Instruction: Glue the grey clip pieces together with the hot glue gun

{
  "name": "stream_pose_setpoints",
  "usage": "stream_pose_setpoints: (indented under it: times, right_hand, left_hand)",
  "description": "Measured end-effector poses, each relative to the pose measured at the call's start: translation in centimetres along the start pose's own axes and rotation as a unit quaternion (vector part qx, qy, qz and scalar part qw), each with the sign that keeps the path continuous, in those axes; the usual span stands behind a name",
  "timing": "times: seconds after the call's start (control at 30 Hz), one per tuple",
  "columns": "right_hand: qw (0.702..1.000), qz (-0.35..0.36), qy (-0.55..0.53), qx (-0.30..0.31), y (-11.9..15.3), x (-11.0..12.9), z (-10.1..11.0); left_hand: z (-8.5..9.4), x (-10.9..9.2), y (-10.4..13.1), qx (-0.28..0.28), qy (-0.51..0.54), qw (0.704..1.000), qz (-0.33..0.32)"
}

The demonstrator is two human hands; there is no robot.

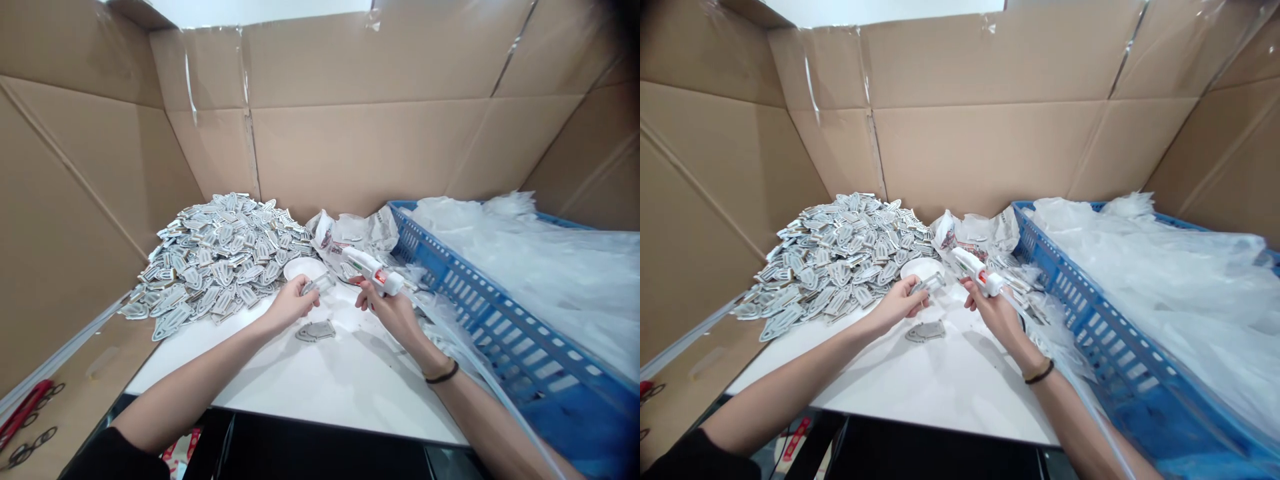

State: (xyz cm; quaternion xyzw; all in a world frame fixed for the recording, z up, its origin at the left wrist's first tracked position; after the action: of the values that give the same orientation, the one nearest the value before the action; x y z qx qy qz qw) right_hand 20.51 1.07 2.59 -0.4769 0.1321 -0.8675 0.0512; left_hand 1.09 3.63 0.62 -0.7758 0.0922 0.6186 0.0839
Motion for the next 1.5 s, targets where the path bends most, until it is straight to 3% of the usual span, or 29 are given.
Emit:
stream_pose_setpoints:
  times: [0.27, 0.4, 0.67, 1.07, 1.5]
  right_hand:
    - [1.0, 0.007, -0.023, -0.003, -0.1, -0.6, -0.3]
    - [0.998, 0.01, -0.033, 0.05, 0.2, 0.0, -0.8]
    - [0.994, 0.019, 0.019, 0.104, 0.7, 0.0, -1.7]
    - [0.987, 0.044, 0.122, 0.091, 0.8, -0.3, -1.7]
    - [0.994, 0.02, 0.068, 0.087, 0.8, -0.7, -2.0]
  left_hand:
    - [2.0, -1.3, -0.5, -0.118, 0.025, 0.989, -0.088]
    - [1.7, -0.9, -0.8, -0.096, 0.072, 0.99, -0.08]
    - [1.4, -1.3, -0.7, -0.069, 0.058, 0.991, -0.103]
    - [0.9, -1.8, -0.2, -0.047, 0.044, 0.993, -0.1]
    - [0.6, -1.6, -0.2, -0.031, 0.044, 0.996, -0.074]
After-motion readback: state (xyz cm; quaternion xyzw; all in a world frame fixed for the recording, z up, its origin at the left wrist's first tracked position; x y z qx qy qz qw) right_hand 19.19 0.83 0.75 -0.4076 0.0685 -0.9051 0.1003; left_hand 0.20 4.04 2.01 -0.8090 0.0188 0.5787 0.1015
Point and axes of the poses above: each hand's wrist, its own y-axis away from the middle knuckle, its own z-axis out of the back of the hand, x = y × z, the point moved 6 cm from there along -y, towards the middle knuckle, and after that the axes turned 13 degrees about y, right-handed, at the moved point
